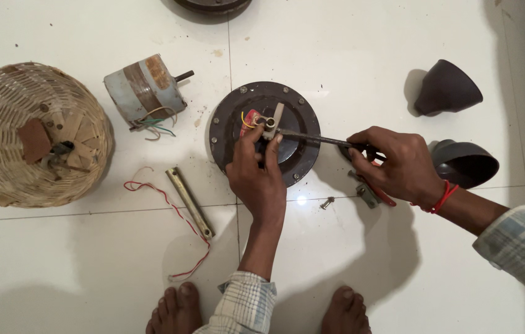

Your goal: The person uses a screwdriver to tighten screws on a circular metal base plate, then picks up a small plastic component and places it onto the central shaft of the plate.

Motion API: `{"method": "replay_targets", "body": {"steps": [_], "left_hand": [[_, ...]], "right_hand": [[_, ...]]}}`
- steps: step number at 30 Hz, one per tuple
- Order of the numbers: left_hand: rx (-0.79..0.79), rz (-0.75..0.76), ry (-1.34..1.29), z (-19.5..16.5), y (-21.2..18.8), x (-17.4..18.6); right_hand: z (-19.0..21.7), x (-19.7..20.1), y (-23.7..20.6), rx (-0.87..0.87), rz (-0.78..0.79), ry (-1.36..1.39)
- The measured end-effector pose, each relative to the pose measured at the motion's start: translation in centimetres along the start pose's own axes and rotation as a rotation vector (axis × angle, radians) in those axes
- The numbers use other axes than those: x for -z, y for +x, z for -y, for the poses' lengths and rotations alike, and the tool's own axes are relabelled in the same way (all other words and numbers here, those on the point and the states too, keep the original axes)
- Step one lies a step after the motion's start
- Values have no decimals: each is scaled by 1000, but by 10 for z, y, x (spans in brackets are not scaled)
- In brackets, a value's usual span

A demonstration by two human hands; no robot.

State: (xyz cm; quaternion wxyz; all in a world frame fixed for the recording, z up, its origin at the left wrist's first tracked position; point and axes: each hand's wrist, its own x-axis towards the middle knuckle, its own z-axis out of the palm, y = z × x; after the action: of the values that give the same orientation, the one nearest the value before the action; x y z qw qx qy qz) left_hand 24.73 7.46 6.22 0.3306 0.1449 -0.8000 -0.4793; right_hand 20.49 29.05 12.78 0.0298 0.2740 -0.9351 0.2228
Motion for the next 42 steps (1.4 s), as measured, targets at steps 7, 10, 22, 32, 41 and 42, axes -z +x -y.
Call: {"method": "replay_targets", "body": {"steps": [7, 10, 22, 32, 41, 42], "left_hand": [[54, 11, -24, -1, -1, 0], [17, 5, -3, 0, -1, 1], [13, -7, -3, 2, -2, -1], [48, 11, 51, 3, -2, -1], [46, 4, 58, 3, -2, -1], [47, 4, 43, 2, -3, -1]], "right_hand": [[1, 0, -2, 40, -31, -11], [1, -2, -3, 20, -28, 0], [8, 0, 0, -121, 48, 92], [8, 0, 2, -109, 85, 110], [7, 5, 7, 62, 38, -18], [7, 6, 7, 56, 38, -16]]}}
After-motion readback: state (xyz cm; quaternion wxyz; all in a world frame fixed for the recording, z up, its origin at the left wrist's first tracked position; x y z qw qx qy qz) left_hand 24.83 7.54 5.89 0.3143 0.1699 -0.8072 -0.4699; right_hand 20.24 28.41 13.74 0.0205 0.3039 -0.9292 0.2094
